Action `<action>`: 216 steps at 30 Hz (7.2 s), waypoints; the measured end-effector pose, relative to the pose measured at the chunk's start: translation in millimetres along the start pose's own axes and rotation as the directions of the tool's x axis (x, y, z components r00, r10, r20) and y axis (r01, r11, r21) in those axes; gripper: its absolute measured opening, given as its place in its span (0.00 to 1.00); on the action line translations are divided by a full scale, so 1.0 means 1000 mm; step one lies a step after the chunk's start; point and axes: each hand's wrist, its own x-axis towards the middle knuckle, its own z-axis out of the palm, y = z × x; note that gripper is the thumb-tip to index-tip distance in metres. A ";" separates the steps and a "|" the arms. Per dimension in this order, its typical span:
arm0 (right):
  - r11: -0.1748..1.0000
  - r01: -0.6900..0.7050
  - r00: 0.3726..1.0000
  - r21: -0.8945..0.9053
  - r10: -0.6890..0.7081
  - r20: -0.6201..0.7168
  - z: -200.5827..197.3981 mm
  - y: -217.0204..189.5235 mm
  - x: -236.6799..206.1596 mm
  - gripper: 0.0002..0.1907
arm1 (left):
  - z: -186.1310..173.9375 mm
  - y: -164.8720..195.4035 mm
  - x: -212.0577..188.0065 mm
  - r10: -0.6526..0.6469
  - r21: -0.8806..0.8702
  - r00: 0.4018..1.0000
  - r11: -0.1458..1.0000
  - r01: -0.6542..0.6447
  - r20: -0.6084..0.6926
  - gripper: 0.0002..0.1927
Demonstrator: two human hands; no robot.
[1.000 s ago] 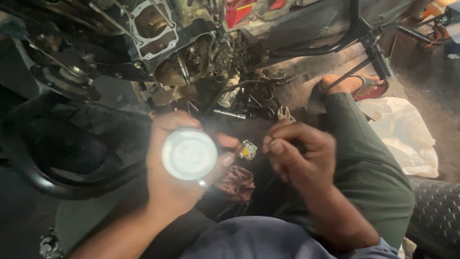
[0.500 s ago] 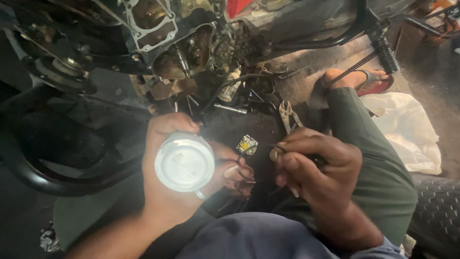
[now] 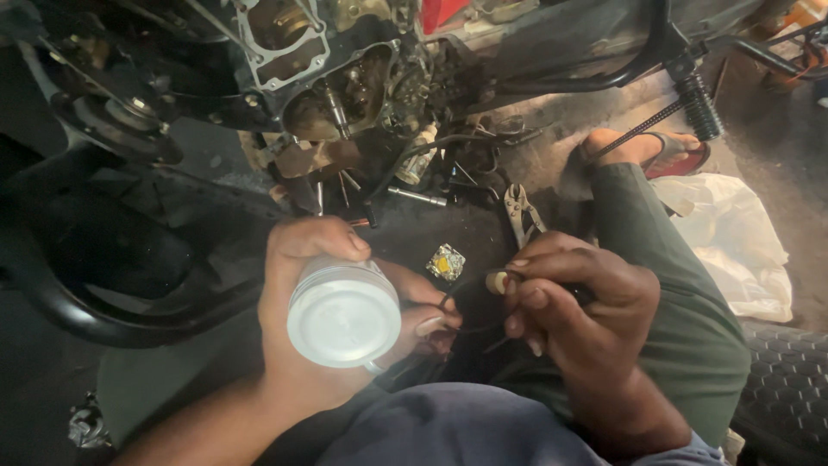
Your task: The person installs piston rings onto a piston. They pick up a ring, stretch it with their fingers, and carefully seat it into the piston grooves, repeating the process for multiple rings.
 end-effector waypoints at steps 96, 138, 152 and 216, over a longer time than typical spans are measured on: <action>0.972 -0.046 0.989 0.229 0.012 0.148 -0.013 -0.012 -0.020 0.14 | 0.007 0.000 -0.019 0.023 -0.341 0.996 0.940 0.009 0.091 0.35; 0.462 0.470 0.882 -0.752 -0.247 0.400 0.020 -0.008 0.014 0.45 | 0.009 0.007 0.001 -0.073 0.256 0.973 0.958 0.130 -0.221 0.34; 0.532 0.527 0.848 -0.663 -0.379 0.371 0.004 -0.023 -0.002 0.40 | 0.014 0.010 -0.017 -0.001 0.142 0.982 0.989 0.029 -0.188 0.33; 0.686 0.492 0.870 -0.536 -0.364 0.333 -0.013 -0.019 -0.033 0.25 | 0.029 0.015 -0.028 -0.024 -0.276 0.992 0.961 -0.011 -0.124 0.30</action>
